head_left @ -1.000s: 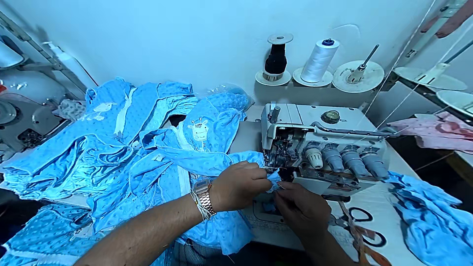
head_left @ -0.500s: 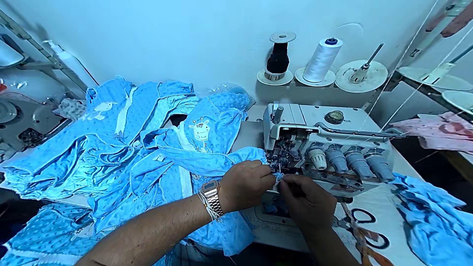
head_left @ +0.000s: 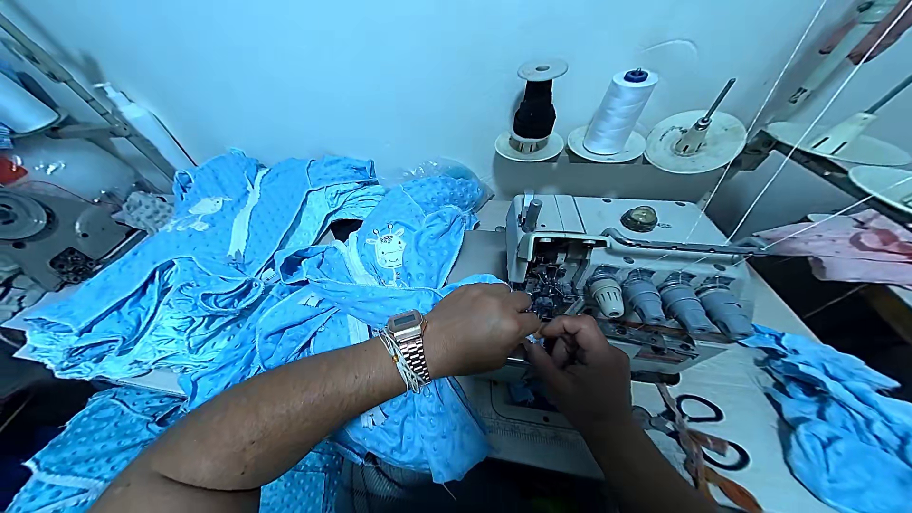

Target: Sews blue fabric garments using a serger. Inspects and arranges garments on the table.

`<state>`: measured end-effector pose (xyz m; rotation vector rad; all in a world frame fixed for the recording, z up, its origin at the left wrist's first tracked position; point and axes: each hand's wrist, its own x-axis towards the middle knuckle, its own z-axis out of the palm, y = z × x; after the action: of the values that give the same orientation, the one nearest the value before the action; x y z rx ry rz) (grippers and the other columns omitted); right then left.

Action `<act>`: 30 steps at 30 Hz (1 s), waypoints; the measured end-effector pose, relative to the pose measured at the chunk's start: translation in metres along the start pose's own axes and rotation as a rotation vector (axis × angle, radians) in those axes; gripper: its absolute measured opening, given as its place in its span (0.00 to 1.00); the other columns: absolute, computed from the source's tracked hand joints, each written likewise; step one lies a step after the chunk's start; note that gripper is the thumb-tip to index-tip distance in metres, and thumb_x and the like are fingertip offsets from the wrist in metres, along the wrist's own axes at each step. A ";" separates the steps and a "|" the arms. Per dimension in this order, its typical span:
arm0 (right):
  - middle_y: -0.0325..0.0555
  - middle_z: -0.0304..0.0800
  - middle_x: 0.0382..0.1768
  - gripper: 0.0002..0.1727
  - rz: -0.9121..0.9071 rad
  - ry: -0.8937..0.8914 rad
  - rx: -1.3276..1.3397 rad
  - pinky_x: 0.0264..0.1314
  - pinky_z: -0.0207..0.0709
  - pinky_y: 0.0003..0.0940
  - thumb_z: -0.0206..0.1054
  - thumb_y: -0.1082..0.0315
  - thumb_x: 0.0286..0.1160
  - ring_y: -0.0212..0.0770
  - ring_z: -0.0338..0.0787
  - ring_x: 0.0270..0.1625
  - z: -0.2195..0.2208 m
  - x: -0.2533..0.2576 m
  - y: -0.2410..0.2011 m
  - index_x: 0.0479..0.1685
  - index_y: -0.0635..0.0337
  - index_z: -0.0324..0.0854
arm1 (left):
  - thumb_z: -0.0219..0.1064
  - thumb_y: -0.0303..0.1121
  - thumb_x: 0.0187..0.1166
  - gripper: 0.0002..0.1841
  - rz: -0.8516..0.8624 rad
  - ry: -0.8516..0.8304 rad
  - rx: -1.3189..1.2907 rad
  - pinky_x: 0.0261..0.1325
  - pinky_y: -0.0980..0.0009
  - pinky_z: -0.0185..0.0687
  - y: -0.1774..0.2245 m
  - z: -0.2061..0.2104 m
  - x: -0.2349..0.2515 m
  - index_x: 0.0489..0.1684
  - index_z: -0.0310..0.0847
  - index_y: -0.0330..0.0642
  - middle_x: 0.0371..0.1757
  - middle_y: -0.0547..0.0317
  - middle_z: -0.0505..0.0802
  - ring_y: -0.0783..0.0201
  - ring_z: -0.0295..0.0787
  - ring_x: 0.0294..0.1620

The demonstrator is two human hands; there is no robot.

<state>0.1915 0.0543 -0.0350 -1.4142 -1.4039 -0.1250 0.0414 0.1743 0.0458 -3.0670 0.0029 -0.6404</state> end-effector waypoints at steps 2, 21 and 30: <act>0.28 0.84 0.24 0.07 0.036 -0.045 0.101 0.19 0.58 0.09 0.70 0.63 0.71 0.14 0.66 0.17 -0.006 -0.003 0.004 0.40 0.53 0.78 | 0.71 0.30 0.73 0.04 -0.058 -0.154 0.173 0.36 0.55 0.79 0.007 -0.013 0.002 0.34 0.89 0.40 0.39 0.50 0.91 0.49 0.88 0.39; 0.47 0.95 0.45 0.10 -0.178 0.037 0.036 0.37 0.82 0.17 0.61 0.67 0.78 0.27 0.90 0.35 -0.012 -0.026 0.020 0.37 0.60 0.86 | 0.63 0.32 0.76 0.12 -0.062 0.061 0.008 0.34 0.64 0.68 0.024 0.030 -0.013 0.22 0.87 0.48 0.27 0.64 0.83 0.63 0.80 0.31; 0.42 0.92 0.63 0.11 -0.201 -0.125 0.104 0.47 0.85 0.20 0.55 0.69 0.86 0.26 0.93 0.48 -0.015 -0.025 0.012 0.51 0.55 0.84 | 0.59 0.40 0.85 0.15 -0.211 0.145 -0.054 0.49 0.64 0.67 0.039 0.034 -0.028 0.30 0.90 0.53 0.34 0.67 0.85 0.65 0.80 0.41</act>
<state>0.2015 0.0310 -0.0537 -1.2112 -1.6311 -0.0925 0.0294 0.1355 0.0034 -3.0896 -0.3109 -0.8849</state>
